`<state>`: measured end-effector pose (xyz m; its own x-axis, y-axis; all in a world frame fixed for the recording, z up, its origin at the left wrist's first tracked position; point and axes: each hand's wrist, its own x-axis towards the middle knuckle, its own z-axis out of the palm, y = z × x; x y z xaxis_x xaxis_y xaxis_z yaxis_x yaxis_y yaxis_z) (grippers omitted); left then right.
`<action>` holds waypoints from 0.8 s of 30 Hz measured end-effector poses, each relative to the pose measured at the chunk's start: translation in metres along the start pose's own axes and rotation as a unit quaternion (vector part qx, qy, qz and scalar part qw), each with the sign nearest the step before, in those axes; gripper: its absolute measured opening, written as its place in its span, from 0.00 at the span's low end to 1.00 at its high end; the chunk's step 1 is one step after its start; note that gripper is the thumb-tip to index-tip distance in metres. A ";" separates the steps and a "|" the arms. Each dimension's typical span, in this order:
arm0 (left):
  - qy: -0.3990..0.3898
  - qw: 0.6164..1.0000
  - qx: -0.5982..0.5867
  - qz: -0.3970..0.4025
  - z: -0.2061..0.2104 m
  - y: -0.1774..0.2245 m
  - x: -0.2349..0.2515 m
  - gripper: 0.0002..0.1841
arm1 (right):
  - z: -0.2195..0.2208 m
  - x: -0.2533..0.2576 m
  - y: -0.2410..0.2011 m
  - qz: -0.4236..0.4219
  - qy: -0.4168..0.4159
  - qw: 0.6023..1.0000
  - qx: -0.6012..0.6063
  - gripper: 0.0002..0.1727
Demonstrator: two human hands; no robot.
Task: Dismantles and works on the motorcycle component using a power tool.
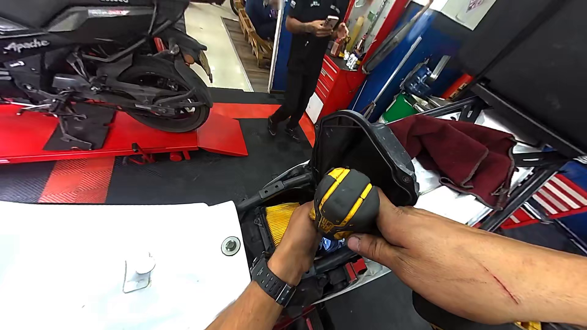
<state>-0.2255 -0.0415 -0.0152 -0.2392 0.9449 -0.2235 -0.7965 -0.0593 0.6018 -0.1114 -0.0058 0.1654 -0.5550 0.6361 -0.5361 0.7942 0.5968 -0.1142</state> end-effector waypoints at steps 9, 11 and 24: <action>0.001 1.000 -0.001 0.006 -0.001 -0.002 -0.001 0.13 | 0.000 0.000 0.002 -0.005 -0.015 1.000 -0.002 0.35; 0.006 1.000 0.008 0.007 -0.001 -0.002 -0.001 0.14 | 0.000 0.000 0.002 -0.004 -0.014 1.000 0.008 0.34; 0.007 1.000 -0.028 0.007 0.001 0.002 -0.002 0.14 | -0.003 -0.004 -0.007 -0.007 -0.028 1.000 0.011 0.38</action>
<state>-0.2257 -0.0434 -0.0128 -0.2576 0.9394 -0.2261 -0.8224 -0.0904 0.5617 -0.1153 -0.0107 0.1704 -0.5519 0.5995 -0.5797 0.7923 0.5939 -0.1401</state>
